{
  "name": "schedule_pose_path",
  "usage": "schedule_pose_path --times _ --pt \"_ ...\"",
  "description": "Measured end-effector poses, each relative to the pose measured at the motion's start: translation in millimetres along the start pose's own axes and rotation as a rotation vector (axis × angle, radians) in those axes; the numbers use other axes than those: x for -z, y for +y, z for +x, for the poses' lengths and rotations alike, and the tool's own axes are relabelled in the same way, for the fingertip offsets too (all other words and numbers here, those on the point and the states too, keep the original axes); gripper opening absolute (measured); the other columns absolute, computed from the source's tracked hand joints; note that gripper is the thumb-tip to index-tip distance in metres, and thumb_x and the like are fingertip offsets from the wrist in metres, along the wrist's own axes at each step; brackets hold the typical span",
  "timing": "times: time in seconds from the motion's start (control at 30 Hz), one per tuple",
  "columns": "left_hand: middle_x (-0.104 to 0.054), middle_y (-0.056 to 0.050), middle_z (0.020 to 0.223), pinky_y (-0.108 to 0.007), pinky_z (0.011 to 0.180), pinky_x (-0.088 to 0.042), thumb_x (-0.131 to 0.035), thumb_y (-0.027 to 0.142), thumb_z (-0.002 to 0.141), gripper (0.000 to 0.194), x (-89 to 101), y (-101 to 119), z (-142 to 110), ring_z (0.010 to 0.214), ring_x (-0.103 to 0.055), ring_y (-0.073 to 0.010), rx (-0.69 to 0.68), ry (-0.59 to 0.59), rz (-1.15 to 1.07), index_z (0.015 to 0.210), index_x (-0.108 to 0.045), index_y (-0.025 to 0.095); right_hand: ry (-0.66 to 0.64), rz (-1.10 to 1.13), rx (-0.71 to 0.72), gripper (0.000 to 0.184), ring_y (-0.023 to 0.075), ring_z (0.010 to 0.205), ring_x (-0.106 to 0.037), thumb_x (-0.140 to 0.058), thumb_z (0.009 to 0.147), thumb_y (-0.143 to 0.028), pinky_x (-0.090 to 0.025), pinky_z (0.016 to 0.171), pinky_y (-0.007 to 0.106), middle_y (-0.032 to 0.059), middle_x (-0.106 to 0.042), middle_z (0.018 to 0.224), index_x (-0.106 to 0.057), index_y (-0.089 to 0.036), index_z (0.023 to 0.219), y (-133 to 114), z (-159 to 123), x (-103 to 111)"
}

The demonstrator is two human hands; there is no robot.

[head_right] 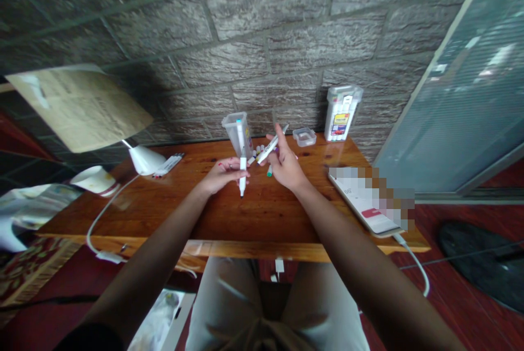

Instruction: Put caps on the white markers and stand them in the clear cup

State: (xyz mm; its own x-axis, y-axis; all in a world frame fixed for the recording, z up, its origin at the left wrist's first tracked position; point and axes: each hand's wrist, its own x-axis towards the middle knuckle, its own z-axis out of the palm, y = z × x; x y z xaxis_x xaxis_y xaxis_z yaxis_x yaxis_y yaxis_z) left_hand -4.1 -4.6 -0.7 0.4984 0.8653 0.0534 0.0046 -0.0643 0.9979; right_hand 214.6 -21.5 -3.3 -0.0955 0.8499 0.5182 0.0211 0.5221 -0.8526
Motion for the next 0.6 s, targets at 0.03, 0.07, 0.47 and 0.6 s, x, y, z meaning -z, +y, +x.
schedule_pose_path --times 0.03,0.07,0.47,0.6 --pt "-0.074 -0.005 0.079 -0.026 0.056 -0.054 -0.089 0.036 0.062 0.047 0.0 0.2 0.1 0.063 -0.070 -0.0166 0.001 0.000 0.000 0.096 -0.067 0.012 0.015 0.000 -0.005 0.078 0.0131 0.070 -0.067 -0.059 0.091 -0.035 -0.059 0.059 0.032 0.0116 -0.047 0.149 -0.017 -0.038 0.156 0.3 0.3 -0.2" --pt "-0.074 -0.005 0.079 -0.026 0.056 -0.054 -0.089 0.036 0.062 0.047 -0.1 0.5 0.1 0.062 -0.070 -0.0163 0.001 0.003 -0.001 0.095 -0.067 0.012 0.036 0.005 -0.010 0.077 0.0139 0.073 -0.067 -0.060 0.090 -0.033 -0.059 0.061 0.032 0.0109 -0.049 0.147 -0.020 -0.038 0.155 0.0 0.7 -0.4" --pt "-0.073 -0.003 0.075 -0.025 0.057 -0.053 -0.089 0.038 0.062 0.044 -1.9 0.7 0.5 0.063 -0.069 -0.0158 -0.003 0.041 0.035 0.090 -0.066 0.012 0.015 0.081 -0.032 0.032 0.0110 0.051 -0.056 -0.066 0.087 -0.047 -0.047 0.047 0.025 -0.0006 -0.068 0.070 -0.070 -0.022 0.107 -17.9 -0.4 -6.4" --pt "-0.073 -0.002 0.074 -0.025 0.058 -0.053 -0.088 0.037 0.063 0.045 -2.5 1.2 0.6 0.064 -0.070 -0.0160 -0.002 0.049 0.027 0.092 -0.065 0.012 -0.033 0.052 0.002 0.033 0.0116 0.058 -0.061 -0.065 0.087 -0.050 -0.050 0.052 0.026 0.0036 -0.074 0.081 -0.072 -0.020 0.098 -17.4 -2.0 -11.4"
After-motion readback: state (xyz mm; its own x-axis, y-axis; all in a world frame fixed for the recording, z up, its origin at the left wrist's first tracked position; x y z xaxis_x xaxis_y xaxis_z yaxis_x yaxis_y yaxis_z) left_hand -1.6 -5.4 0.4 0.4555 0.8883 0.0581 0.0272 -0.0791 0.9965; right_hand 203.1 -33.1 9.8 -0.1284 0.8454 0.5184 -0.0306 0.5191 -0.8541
